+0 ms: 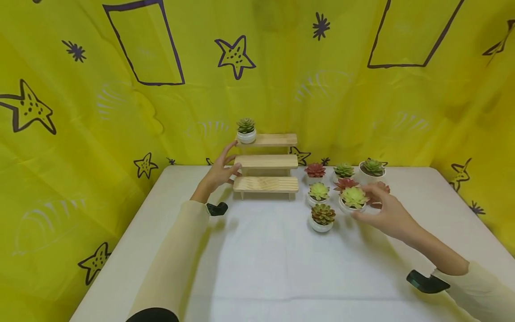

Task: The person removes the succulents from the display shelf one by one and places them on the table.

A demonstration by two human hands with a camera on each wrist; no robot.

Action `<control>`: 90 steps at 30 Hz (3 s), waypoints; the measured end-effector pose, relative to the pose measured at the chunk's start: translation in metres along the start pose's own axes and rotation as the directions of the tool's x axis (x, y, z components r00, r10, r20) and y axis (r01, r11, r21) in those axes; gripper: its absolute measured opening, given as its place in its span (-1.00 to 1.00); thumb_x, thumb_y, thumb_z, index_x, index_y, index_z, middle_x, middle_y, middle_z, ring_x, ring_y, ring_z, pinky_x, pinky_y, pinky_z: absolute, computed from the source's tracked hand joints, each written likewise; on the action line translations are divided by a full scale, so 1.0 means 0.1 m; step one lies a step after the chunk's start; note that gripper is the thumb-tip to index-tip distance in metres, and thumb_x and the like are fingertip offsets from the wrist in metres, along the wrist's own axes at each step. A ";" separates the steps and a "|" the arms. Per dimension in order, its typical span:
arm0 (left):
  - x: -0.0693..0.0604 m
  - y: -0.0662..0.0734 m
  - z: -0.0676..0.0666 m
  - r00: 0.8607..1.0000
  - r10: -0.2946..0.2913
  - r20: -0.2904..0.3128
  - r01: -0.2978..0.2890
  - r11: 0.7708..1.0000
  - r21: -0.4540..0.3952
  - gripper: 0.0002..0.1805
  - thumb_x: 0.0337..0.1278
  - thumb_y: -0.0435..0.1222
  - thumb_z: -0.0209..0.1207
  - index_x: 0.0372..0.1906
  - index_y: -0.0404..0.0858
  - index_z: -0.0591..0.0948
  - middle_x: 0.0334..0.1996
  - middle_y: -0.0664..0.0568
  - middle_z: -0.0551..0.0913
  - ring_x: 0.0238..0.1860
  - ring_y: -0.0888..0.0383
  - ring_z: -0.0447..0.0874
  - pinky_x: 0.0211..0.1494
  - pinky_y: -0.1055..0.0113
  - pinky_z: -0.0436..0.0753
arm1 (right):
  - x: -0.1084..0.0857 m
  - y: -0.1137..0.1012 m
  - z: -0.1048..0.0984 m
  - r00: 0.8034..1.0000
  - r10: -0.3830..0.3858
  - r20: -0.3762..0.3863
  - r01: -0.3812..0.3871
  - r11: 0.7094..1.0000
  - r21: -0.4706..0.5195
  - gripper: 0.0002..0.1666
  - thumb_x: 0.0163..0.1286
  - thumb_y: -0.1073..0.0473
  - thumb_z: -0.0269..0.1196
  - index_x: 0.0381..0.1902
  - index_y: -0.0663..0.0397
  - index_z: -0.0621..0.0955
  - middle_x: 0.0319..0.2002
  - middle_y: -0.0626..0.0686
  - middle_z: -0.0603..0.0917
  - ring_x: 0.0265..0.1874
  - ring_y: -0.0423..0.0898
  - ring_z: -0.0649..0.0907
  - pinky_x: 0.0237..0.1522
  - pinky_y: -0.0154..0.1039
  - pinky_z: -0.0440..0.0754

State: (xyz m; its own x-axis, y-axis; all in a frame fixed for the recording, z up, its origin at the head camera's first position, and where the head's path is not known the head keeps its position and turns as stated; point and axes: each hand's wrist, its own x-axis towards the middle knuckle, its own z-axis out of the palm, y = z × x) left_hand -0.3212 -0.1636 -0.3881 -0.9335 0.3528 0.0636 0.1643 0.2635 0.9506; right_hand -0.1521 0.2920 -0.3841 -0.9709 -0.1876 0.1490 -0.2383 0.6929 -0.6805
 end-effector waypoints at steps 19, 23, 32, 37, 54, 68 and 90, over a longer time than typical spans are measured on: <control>-0.05 0.13 -0.02 0.999 -0.046 0.029 0.047 0.998 -0.045 -0.13 0.54 -0.36 0.08 0.67 0.25 -0.07 0.61 -0.28 0.01 0.11 -0.44 0.61 -0.08 -0.18 0.69 | -0.07 0.33 0.21 1.000 -0.004 -0.010 0.003 0.998 -0.057 -0.20 0.21 0.08 0.55 0.29 0.31 0.47 0.00 0.23 0.66 -0.08 0.10 0.62 -0.09 -0.08 0.56; -0.01 0.03 -0.02 0.999 -0.035 0.016 0.035 0.999 -0.037 -0.14 0.54 -0.31 0.09 0.64 0.35 -0.05 0.62 -0.24 0.02 0.11 -0.41 0.63 -0.10 -0.13 0.70 | -0.08 0.37 0.24 1.000 0.010 -0.002 -0.010 0.998 -0.066 -0.20 0.18 0.05 0.57 0.27 0.29 0.50 -0.04 0.18 0.67 -0.11 0.04 0.60 -0.11 -0.18 0.55; 0.02 -0.04 -0.02 1.000 -0.003 0.002 0.003 1.000 -0.018 -0.17 0.54 -0.25 0.12 0.62 0.42 -0.01 0.61 -0.24 0.07 0.05 -0.34 0.68 -0.13 -0.10 0.71 | -0.10 0.40 0.26 0.999 0.032 0.040 -0.030 0.998 -0.055 -0.12 0.20 0.04 0.56 0.34 0.35 0.44 0.05 0.30 0.63 -0.02 0.19 0.60 0.00 0.11 0.53; 0.02 -0.04 -0.03 1.000 -0.002 0.004 0.002 1.000 -0.017 -0.17 0.54 -0.27 0.11 0.62 0.42 -0.01 0.61 -0.26 0.06 0.05 -0.33 0.68 -0.14 -0.08 0.72 | -0.10 0.42 0.24 0.997 0.034 0.071 -0.034 0.999 0.007 -0.15 0.23 0.10 0.54 0.34 0.36 0.42 0.19 0.41 0.56 0.07 0.33 0.59 0.12 0.32 0.45; 0.02 -0.02 -0.02 1.000 -0.011 0.007 0.011 1.000 -0.019 -0.15 0.55 -0.27 0.10 0.62 0.42 -0.04 0.62 -0.21 0.03 0.05 -0.33 0.68 -0.15 -0.08 0.71 | -0.11 0.48 0.23 0.991 0.074 0.113 -0.081 0.995 0.057 -0.14 0.27 0.09 0.51 0.37 0.38 0.38 0.25 0.43 0.50 0.17 0.39 0.52 0.18 0.38 0.37; 0.02 -0.03 -0.02 1.000 -0.006 -0.003 0.006 1.000 -0.013 -0.17 0.54 -0.27 0.11 0.61 0.44 0.00 0.61 -0.23 0.07 0.03 -0.29 0.70 -0.16 -0.04 0.72 | -0.11 0.45 0.22 0.990 0.076 0.115 -0.081 0.996 0.039 -0.12 0.29 0.07 0.50 0.38 0.39 0.37 0.24 0.43 0.51 0.16 0.37 0.53 0.16 0.35 0.41; -0.05 0.13 0.00 0.999 -0.029 0.017 0.029 0.999 -0.042 -0.14 0.54 -0.34 0.09 0.66 0.26 -0.05 0.62 -0.30 -0.02 0.10 -0.42 0.63 -0.10 -0.11 0.69 | -0.01 0.27 -0.19 0.953 -0.094 0.287 0.092 0.996 0.019 0.05 0.30 0.17 0.49 0.53 0.34 0.15 0.24 0.48 0.49 0.10 0.40 0.60 0.00 0.28 0.62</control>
State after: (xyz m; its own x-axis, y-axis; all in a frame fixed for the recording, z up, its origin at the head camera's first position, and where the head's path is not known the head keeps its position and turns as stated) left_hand -0.3146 -0.1618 -0.3766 -0.9324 0.3601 0.0312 0.1234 0.2359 0.9639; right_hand -0.1582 0.3239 -0.3889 -0.8962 -0.4437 -0.0004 -0.3260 0.6592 -0.6776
